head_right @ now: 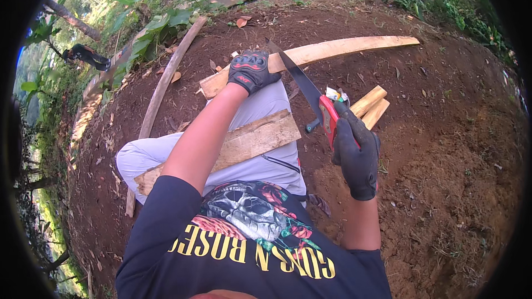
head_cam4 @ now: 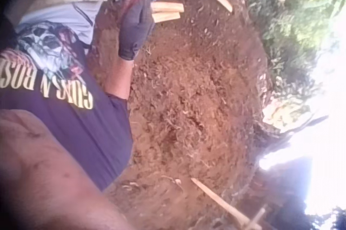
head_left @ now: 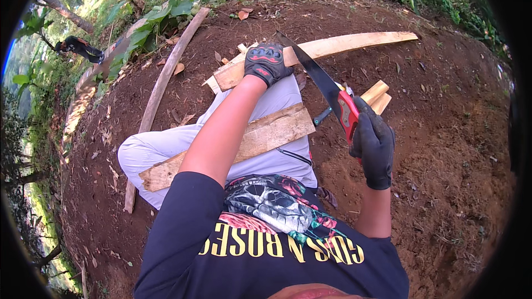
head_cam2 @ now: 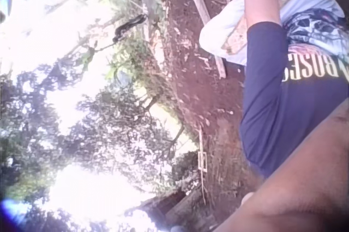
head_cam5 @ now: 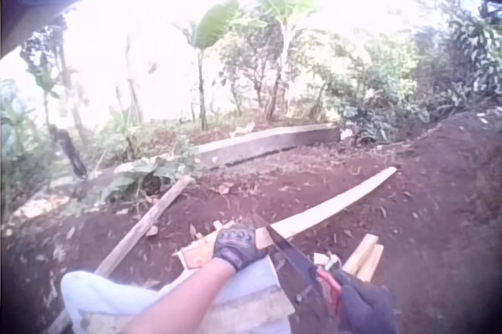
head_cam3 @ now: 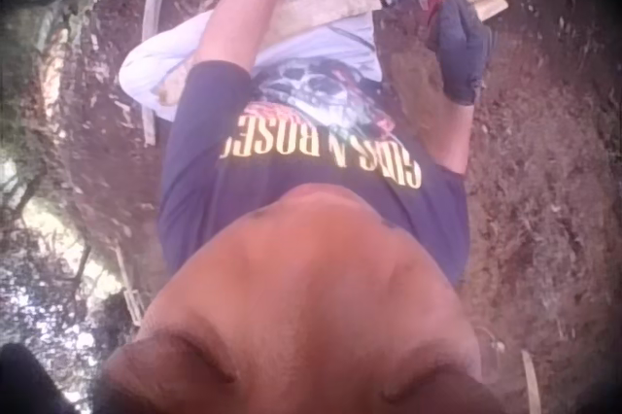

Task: The person sits on the ground and uses a hand saw to cut a piece of wood resting on their lap. They periodically pause to inspect the cut pieces and then resume sawing another section of the wood.

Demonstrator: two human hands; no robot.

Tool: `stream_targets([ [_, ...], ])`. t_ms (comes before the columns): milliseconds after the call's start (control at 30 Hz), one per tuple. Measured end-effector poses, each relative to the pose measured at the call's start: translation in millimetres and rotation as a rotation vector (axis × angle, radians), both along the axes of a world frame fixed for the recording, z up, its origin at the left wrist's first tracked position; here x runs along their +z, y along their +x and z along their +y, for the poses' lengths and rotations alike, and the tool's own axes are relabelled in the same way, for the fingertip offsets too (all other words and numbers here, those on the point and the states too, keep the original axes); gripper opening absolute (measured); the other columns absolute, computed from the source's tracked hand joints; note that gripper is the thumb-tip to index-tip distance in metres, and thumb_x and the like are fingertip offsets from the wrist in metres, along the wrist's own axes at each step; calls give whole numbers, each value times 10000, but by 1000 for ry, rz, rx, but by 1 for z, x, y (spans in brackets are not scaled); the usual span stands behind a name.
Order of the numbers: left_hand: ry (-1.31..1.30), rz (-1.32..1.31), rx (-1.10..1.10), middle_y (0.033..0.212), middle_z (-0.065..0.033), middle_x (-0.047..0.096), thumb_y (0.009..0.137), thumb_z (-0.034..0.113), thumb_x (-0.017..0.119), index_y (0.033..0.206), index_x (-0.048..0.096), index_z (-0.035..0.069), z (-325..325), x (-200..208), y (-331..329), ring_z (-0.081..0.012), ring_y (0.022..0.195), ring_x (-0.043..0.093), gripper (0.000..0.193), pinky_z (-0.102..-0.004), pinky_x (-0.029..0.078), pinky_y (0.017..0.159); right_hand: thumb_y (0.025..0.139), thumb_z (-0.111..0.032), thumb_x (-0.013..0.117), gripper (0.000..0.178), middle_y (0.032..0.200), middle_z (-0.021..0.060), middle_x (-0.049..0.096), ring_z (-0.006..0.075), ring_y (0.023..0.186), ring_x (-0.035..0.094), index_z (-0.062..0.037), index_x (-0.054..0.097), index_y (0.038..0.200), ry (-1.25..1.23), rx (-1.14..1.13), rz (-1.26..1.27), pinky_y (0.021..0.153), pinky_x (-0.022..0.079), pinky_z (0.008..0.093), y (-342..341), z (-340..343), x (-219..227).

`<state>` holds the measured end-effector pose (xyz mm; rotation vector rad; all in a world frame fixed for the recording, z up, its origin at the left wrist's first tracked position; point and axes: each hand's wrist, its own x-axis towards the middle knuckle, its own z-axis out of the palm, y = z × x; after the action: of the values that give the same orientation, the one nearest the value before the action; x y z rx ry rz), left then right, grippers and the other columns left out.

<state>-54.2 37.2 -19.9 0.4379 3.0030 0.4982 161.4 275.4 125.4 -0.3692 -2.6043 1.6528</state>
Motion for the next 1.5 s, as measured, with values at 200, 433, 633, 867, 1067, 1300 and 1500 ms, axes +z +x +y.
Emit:
stream_targets([
  [200, 46, 82, 6, 1038, -152, 815, 828, 551, 797, 1145, 787, 88, 5, -7, 14, -341, 926, 792, 561, -471, 630, 828, 1120, -136, 572, 393, 918, 25, 738, 44, 607, 543, -20, 720, 1464, 10, -28, -51, 524, 443, 272, 19, -9, 14],
  [433, 78, 231, -193, 973, -171, 776, 833, 504, 837, 1138, 726, 50, 14, -13, 47, -344, 940, 771, 558, -473, 606, 810, 1119, -218, 592, 371, 1242, 181, 820, 244, 1229, 743, -30, 762, 1389, 343, 128, 101, 1076, 556, 388, -86, -15, -122],
  [633, 118, 104, -22, 1037, -163, 778, 838, 525, 854, 1218, 720, 107, -4, -8, 45, -346, 993, 768, 581, -484, 605, 885, 1102, -271, 655, 370, 1056, 104, 813, 163, 921, 739, -11, 795, 1324, -61, -141, -176, 879, 586, 333, -127, 11, -168],
  [867, 183, 54, -6, 1139, -177, 771, 858, 676, 803, 1261, 718, 72, -8, 0, 38, -352, 1073, 756, 730, -492, 600, 932, 1115, -198, 634, 375, 1016, 40, 793, 105, 806, 686, 26, 744, 1394, -240, -109, -167, 777, 569, 295, -84, -1, -168],
  [1067, 190, -260, -37, 1476, -264, 667, 802, 731, 835, 1547, 580, -12, -19, 23, 26, -403, 1375, 652, 1083, -475, 523, 1148, 1083, -205, 676, 368, 1148, 136, 822, 181, 960, 764, -33, 756, 1399, 172, 119, 242, 901, 592, 343, -71, 22, -200],
  [1300, 353, -338, 110, 1539, -255, 643, 818, 679, 834, 1585, 554, -36, -50, 7, 1, -369, 1431, 626, 1085, -454, 483, 1187, 1090, -219, 670, 390, 1187, 146, 827, 254, 1117, 770, -31, 734, 1426, -270, -81, -161, 1025, 581, 378, -73, 32, -220],
  [1500, 460, -122, 508, 1325, -229, 771, 842, 697, 813, 1385, 730, 16, -100, 12, -14, -389, 1219, 741, 875, -481, 548, 1071, 1033, -279, 731, 438, 1186, 213, 815, 344, 1158, 779, -61, 745, 1413, 267, -32, -189, 1016, 592, 440, -35, 64, -270],
])
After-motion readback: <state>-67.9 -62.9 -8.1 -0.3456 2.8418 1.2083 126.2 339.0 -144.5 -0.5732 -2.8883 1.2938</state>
